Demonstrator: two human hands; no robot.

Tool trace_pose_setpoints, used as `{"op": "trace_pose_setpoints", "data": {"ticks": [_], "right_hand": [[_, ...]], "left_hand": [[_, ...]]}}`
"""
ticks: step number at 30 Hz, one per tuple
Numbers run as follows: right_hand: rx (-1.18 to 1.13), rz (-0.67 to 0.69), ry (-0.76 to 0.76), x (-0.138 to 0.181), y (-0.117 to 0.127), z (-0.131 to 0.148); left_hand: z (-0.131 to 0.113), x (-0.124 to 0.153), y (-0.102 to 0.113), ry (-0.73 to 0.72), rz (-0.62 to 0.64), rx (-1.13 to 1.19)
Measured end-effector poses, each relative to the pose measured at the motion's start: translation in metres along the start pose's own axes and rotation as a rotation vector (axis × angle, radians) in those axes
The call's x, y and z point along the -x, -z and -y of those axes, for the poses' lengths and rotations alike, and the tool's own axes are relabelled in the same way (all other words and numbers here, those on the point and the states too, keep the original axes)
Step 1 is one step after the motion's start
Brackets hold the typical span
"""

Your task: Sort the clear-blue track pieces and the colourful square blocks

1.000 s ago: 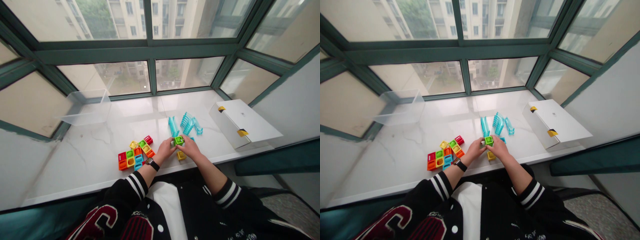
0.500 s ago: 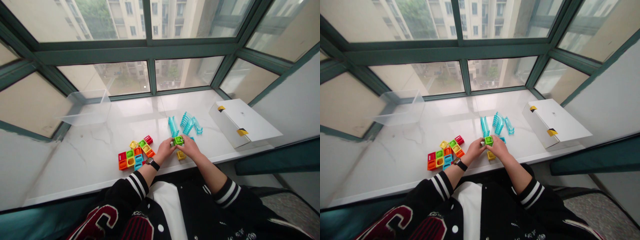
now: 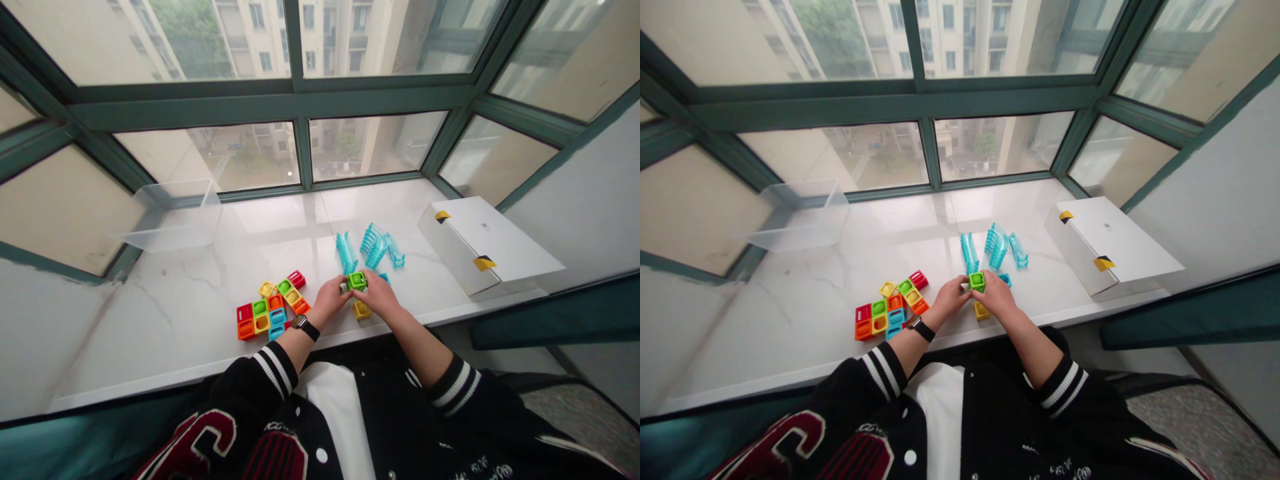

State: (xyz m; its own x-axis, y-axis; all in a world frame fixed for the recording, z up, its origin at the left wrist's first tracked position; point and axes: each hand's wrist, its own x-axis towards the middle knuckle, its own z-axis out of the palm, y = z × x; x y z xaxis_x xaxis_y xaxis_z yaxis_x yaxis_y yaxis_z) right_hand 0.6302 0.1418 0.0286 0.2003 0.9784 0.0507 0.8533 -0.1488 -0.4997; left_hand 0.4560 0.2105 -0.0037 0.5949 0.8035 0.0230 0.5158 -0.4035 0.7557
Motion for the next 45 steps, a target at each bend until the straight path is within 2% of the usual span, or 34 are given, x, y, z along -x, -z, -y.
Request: {"op": "trace_pose_setpoints", "data": {"ticks": [21, 24, 27, 31, 34, 37, 41, 45], "right_hand": [[-0.018, -0.013, -0.003, 0.0, -0.002, 0.002], [-0.029, -0.015, 0.0, 0.0, -0.003, 0.002], [-0.029, -0.024, 0.007, 0.0, -0.005, 0.001], [-0.039, -0.035, 0.009, 0.001, -0.009, -0.002], [-0.046, -0.043, 0.008, 0.001, -0.012, -0.003], [-0.05, -0.062, 0.015, 0.002, -0.014, -0.004], [-0.041, -0.055, 0.017, 0.001, -0.013, -0.004], [-0.031, -0.035, 0.013, 0.002, -0.008, -0.004]], "left_hand": [[-0.005, 0.0, 0.002, 0.044, 0.024, 0.051], [-0.008, -0.001, 0.008, 0.062, 0.043, 0.067], [-0.011, 0.003, 0.028, 0.062, 0.019, 0.102], [-0.007, 0.023, 0.077, 0.034, -0.149, 0.159], [0.008, 0.049, 0.116, 0.083, -0.283, 0.13], [0.031, 0.08, 0.145, 0.149, -0.395, 0.044], [0.061, 0.117, 0.163, 0.225, -0.521, -0.096], [0.079, 0.139, 0.166, 0.2, -0.583, -0.23]]}}
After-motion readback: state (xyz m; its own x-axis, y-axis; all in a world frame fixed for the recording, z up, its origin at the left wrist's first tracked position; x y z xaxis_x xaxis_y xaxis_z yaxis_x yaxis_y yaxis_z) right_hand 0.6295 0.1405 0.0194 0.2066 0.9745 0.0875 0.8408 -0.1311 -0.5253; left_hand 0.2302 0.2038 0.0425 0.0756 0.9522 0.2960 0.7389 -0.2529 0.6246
